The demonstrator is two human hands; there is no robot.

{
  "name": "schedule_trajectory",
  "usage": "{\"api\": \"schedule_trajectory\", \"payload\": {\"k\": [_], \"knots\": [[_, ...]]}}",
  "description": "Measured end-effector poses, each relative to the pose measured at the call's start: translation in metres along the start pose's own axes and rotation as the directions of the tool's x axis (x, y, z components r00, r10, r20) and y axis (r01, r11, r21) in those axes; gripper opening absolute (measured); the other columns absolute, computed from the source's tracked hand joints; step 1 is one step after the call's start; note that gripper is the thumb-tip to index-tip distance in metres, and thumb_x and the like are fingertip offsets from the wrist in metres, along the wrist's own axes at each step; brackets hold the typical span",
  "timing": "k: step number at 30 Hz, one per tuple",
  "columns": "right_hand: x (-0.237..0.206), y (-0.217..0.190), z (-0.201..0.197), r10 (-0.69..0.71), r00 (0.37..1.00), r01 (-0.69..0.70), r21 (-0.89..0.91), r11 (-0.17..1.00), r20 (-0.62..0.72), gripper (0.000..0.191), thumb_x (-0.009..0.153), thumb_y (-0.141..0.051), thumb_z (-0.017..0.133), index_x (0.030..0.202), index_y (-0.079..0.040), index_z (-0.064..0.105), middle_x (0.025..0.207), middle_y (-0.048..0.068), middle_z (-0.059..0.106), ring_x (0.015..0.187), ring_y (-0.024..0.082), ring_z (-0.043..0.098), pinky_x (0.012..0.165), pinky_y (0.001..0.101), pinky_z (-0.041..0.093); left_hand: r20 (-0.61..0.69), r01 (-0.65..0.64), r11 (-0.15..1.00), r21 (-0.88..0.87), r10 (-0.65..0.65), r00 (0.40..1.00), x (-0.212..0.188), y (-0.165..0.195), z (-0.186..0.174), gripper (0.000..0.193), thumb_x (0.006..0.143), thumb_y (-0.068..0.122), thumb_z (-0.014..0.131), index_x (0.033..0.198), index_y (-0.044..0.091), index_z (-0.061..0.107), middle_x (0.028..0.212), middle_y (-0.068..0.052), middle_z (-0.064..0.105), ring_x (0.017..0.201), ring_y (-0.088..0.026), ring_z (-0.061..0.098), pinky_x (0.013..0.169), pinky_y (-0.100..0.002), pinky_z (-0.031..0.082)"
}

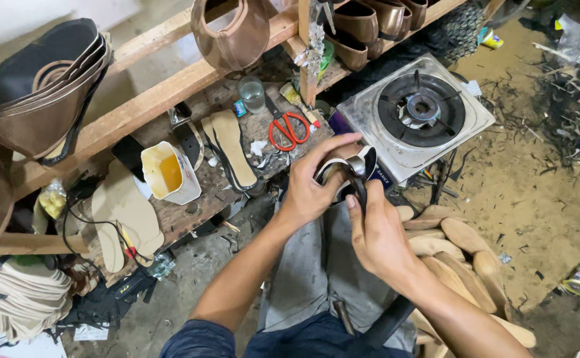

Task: The person uses a curved metal tool to press and shape the upper of a brown shoe around its sole edge. They repeatedly reposition the shoe, apply pressure along the seam, and inspect the fit while seated in a workshop.

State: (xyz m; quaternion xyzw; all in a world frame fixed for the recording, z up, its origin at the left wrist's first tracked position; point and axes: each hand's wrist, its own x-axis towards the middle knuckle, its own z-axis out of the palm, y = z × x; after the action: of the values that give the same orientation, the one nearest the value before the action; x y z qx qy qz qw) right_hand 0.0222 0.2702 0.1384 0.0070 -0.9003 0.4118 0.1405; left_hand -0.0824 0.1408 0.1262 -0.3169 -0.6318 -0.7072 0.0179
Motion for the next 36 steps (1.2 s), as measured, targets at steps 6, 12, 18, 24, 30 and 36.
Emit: {"api": "schedule_trajectory", "payload": {"k": [6,12,18,24,30,36], "knots": [[0.01,-0.017,-0.015,-0.049,0.996,0.055,-0.072,0.996,0.07,0.022,0.101,-0.011,0.056,0.106,0.003,0.04,0.077,0.029,0.059,0.073,0.054,0.057,0.061,0.057,0.043,0.012,-0.204,0.962,0.181,0.206,0.979,-0.003,-0.004,-0.003,0.048,0.082,-0.016,0.063,0.127,0.002,0.065,0.133,-0.012,0.069,0.13,-0.024,0.067,0.115,-0.034,0.051],[0.029,-0.009,-0.087,-0.14,0.879,0.337,-0.385,0.859,0.456,0.02,0.09,0.003,0.053,0.109,0.003,0.044,0.09,0.028,0.064,0.088,0.047,0.064,0.074,0.0518,0.051,0.03,-0.189,0.968,0.163,0.187,0.982,-0.001,-0.015,-0.008,0.045,0.086,-0.012,0.068,0.129,0.001,0.065,0.133,-0.012,0.069,0.129,-0.023,0.065,0.114,-0.035,0.048],[0.043,0.0,-0.085,-0.001,0.934,-0.01,0.029,1.0,0.358,0.016,0.091,-0.005,0.064,0.1,-0.003,0.051,0.084,0.011,0.066,0.079,0.024,0.068,0.074,0.0384,0.055,-0.115,0.005,1.0,0.012,-0.004,0.993,0.021,-0.031,-0.032,0.043,0.09,-0.008,0.07,0.131,0.002,0.065,0.133,-0.009,0.07,0.126,-0.019,0.062,0.109,-0.034,0.05],[0.088,0.023,-0.018,-0.2,0.947,0.219,0.048,0.975,-0.25,0.053,0.082,-0.02,0.092,0.106,-0.002,0.049,0.094,0.011,0.06,0.084,0.022,0.057,0.078,0.035,0.049,-0.059,-0.071,0.996,0.062,0.074,0.996,0.028,-0.04,-0.028,0.046,0.088,-0.009,0.069,0.132,0.001,0.064,0.134,-0.009,0.069,0.129,-0.018,0.062,0.114,-0.034,0.047],[0.126,0.041,-0.001,-0.069,0.981,0.092,0.122,0.988,-0.179,0.066,0.067,-0.03,0.102,0.098,-0.004,0.049,0.087,0.006,0.06,0.08,0.018,0.057,0.075,0.0334,0.049,-0.068,-0.006,0.993,0.119,0.015,0.998,0.024,-0.039,-0.018,0.049,0.085,-0.01,0.066,0.133,0.002,0.063,0.134,-0.008,0.069,0.126,-0.018,0.063,0.112,-0.032,0.049],[0.135,0.041,-0.006,-0.223,0.965,0.242,0.145,0.959,-0.138,0.061,0.071,-0.022,0.1,0.1,-0.003,0.049,0.092,0.008,0.057,0.086,0.019,0.055,0.077,0.0353,0.049,-0.037,-0.059,0.993,0.1,0.062,0.997,0.026,-0.035,-0.02,0.05,0.084,-0.011,0.064,0.133,0.001,0.063,0.136,-0.009,0.068,0.129,-0.019,0.063,0.116,-0.032,0.046]]}}
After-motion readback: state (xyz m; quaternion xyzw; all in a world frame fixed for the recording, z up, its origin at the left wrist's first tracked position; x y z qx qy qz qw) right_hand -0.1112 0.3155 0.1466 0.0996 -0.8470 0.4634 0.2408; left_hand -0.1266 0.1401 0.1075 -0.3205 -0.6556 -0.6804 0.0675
